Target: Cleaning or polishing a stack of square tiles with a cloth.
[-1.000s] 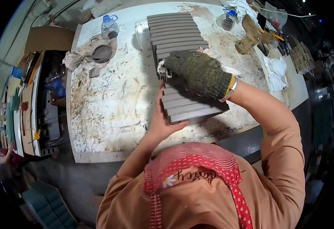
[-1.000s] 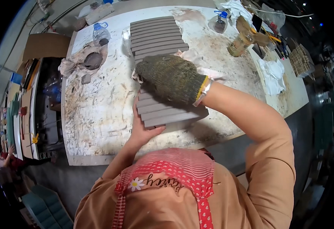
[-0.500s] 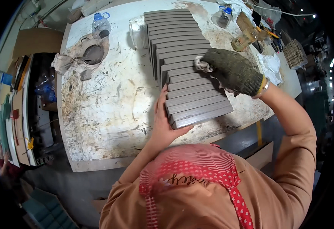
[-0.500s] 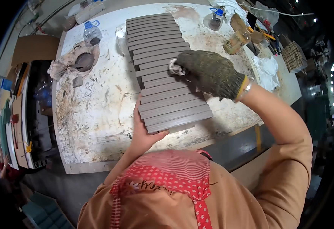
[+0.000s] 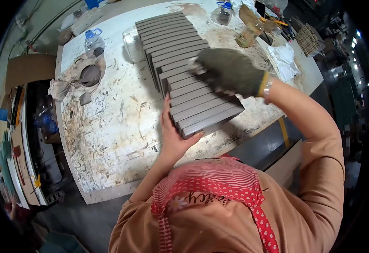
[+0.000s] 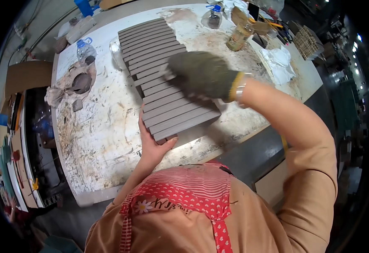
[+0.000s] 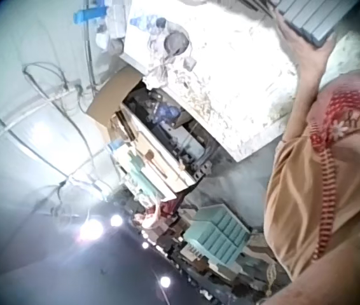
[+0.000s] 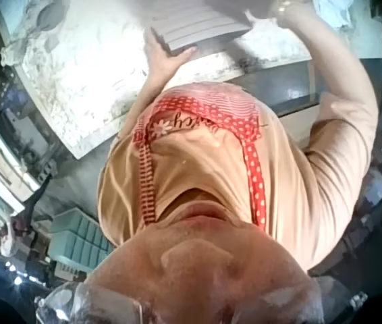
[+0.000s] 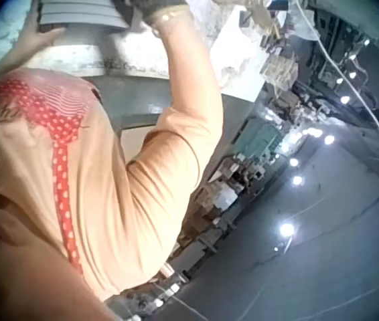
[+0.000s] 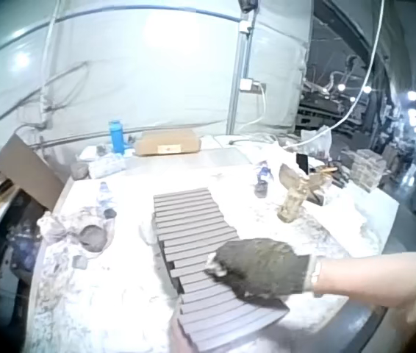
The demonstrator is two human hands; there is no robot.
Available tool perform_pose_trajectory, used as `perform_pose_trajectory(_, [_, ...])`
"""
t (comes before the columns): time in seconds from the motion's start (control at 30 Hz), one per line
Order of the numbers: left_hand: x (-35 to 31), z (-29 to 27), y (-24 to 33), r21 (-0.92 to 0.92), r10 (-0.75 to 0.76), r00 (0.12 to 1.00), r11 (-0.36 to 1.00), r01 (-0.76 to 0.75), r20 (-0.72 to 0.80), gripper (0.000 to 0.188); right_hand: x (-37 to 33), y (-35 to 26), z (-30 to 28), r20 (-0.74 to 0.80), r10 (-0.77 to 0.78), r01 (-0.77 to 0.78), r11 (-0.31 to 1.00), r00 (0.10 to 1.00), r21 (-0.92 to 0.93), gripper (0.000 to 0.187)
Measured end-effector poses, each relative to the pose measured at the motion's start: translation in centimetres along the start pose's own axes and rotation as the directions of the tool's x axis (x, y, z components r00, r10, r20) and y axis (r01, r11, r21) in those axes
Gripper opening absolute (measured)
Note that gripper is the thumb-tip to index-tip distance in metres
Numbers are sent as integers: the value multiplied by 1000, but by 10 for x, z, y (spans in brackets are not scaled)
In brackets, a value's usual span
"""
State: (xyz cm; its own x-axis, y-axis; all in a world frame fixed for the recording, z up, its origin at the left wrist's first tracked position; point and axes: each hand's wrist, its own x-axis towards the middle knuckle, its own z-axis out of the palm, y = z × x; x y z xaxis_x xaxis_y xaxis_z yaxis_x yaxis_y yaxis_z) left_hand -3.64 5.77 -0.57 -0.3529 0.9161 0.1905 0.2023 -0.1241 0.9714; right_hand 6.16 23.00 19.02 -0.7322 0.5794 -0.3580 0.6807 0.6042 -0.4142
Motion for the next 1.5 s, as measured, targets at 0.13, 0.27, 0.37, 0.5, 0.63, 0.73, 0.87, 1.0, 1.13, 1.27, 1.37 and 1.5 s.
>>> perform_pose_trajectory(0.13, [3,3,-3,-33,69,997,997,-70,-24,116,9,6,30,-301,-818,627,571,491,-529,23])
perform_pose_trajectory(0.27, [-6,-3,-11,-38,11,998,999,-14,-67,117,-4,13,-5,75,4,-16,987,997,160,17])
perform_pose_trajectory(0.37, [3,6,-3,40,46,999,998,-46,-16,117,-4,115,-22,-338,-169,82,963,926,-257,17])
perform_pose_trajectory(0.5, [-4,-1,-12,20,6,998,1000,-5,-69,116,-11,-6,-17,26,-63,50,937,998,345,25])
perform_pose_trajectory(0.63, [-1,-2,-10,-30,-22,999,999,20,-46,117,-5,38,22,-112,-447,405,874,888,-270,34])
perform_pose_trajectory(0.73, [-7,-2,-5,-19,-54,997,998,53,-56,118,-24,106,-8,-138,28,7,968,990,249,37])
perform_pose_trajectory(0.87, [6,-6,9,126,35,998,991,-40,45,121,9,221,5,-442,-416,264,893,795,-365,36])
perform_pose_trajectory(1.0, [1,-7,-2,19,-36,996,999,35,77,125,24,162,73,-364,-285,322,946,887,44,55])
perform_pose_trajectory(1.13, [-2,-8,9,-62,-158,981,984,165,112,128,26,143,91,-332,-131,266,874,934,406,41])
perform_pose_trajectory(1.27, [4,-9,6,58,-42,995,998,37,85,129,19,146,39,-520,162,137,861,839,490,30])
perform_pose_trajectory(1.37, [10,-14,26,77,141,990,987,-142,12,129,6,96,-3,-481,147,152,835,864,529,39])
perform_pose_trajectory(1.5, [18,-22,36,477,329,932,802,-360,150,140,16,82,28,-502,-345,336,935,793,-111,31])
